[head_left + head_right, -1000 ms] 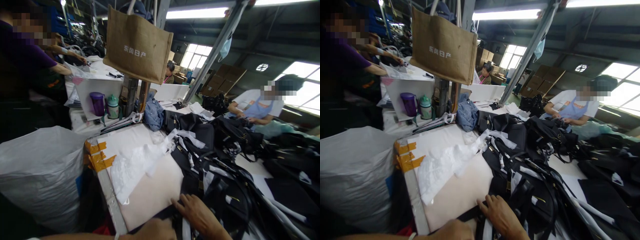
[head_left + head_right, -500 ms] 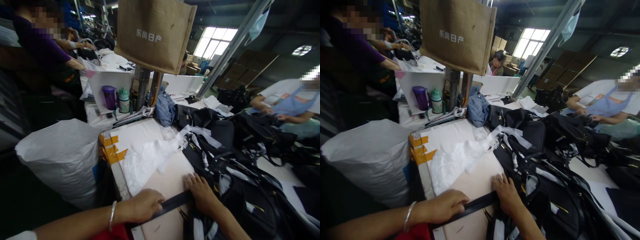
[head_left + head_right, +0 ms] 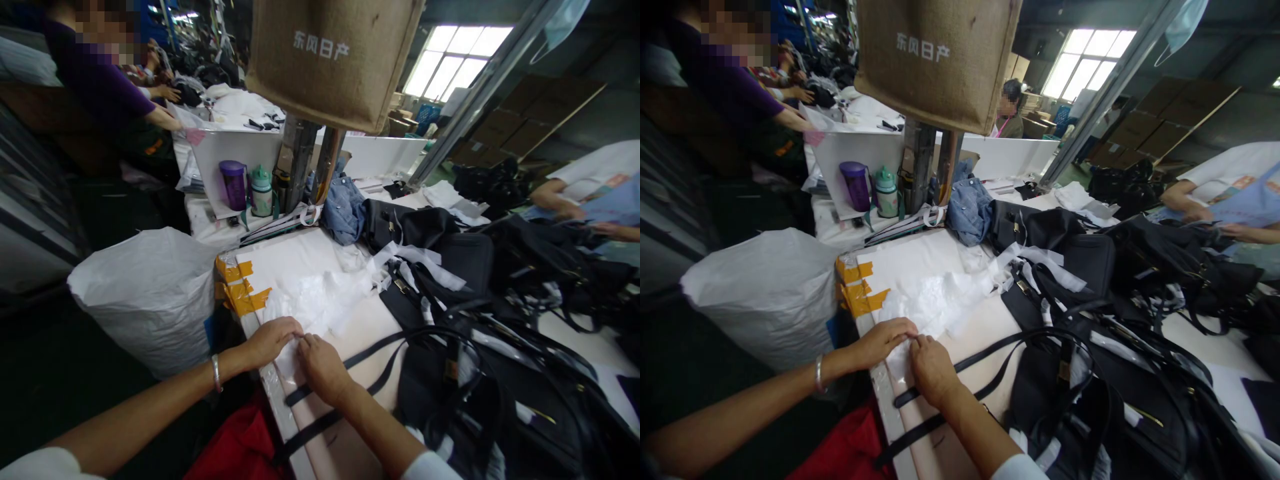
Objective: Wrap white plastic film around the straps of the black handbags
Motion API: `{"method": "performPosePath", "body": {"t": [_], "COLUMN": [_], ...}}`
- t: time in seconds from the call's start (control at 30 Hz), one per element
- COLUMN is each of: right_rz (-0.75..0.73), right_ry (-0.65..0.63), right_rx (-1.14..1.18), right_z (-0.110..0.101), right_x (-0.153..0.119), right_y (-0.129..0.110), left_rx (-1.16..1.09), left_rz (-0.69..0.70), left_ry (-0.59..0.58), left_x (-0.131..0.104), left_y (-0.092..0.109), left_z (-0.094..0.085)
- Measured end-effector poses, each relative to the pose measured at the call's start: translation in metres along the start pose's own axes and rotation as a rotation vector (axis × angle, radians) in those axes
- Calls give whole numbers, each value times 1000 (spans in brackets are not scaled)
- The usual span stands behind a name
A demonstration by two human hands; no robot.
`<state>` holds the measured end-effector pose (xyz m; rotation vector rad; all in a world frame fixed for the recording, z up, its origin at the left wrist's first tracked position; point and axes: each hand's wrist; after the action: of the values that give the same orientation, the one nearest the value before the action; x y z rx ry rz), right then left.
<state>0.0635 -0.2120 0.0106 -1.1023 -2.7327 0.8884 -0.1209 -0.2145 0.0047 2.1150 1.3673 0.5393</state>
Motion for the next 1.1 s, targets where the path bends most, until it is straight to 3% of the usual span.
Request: {"method": "performPosePath", "body": {"t": [0.2,0.3,0.43,0.53,0.7,0.83,0.9,1.03,1.1], "right_rz": [14,-27,-119,-73,122,286,311,377,443], "right_ry": [25,74,48,33,114,183,200,235,241], "right_rx": [118,199,25,2,546,1052,1171,1153,1135], "right_z": [-17,-16,0,6,2,5,6,2,-10], "right_x": [-18,-26,-22,-16,-23,-26,-23,-24,-38], "right_y": [17,3,-21,-19,5,11,14,15,10], "left_rx": [0,8,23,27,6,-30,-128,-315,-293], "left_rz": [24,38,34,34,61,79,6,-170,-167], "left_ry": [-8,-17,-16,-14,-23,-15,-106,-379,-398], "left_x": [0,2,3,3,2,1,2,-2,-8], "left_y": [-4,-3,-3,-5,0,14,18,22,30], "left_z": [2,1,2,4,-2,-15,-19,-18,-13]}}
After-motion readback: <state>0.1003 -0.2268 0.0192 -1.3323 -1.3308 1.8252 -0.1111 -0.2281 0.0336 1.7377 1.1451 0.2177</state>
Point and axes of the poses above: each hand's wrist, its own x-axis towards the middle knuckle, its own z-axis out of the palm, y = z × x, and after that the axes turned 15 degrees about x, right-handed
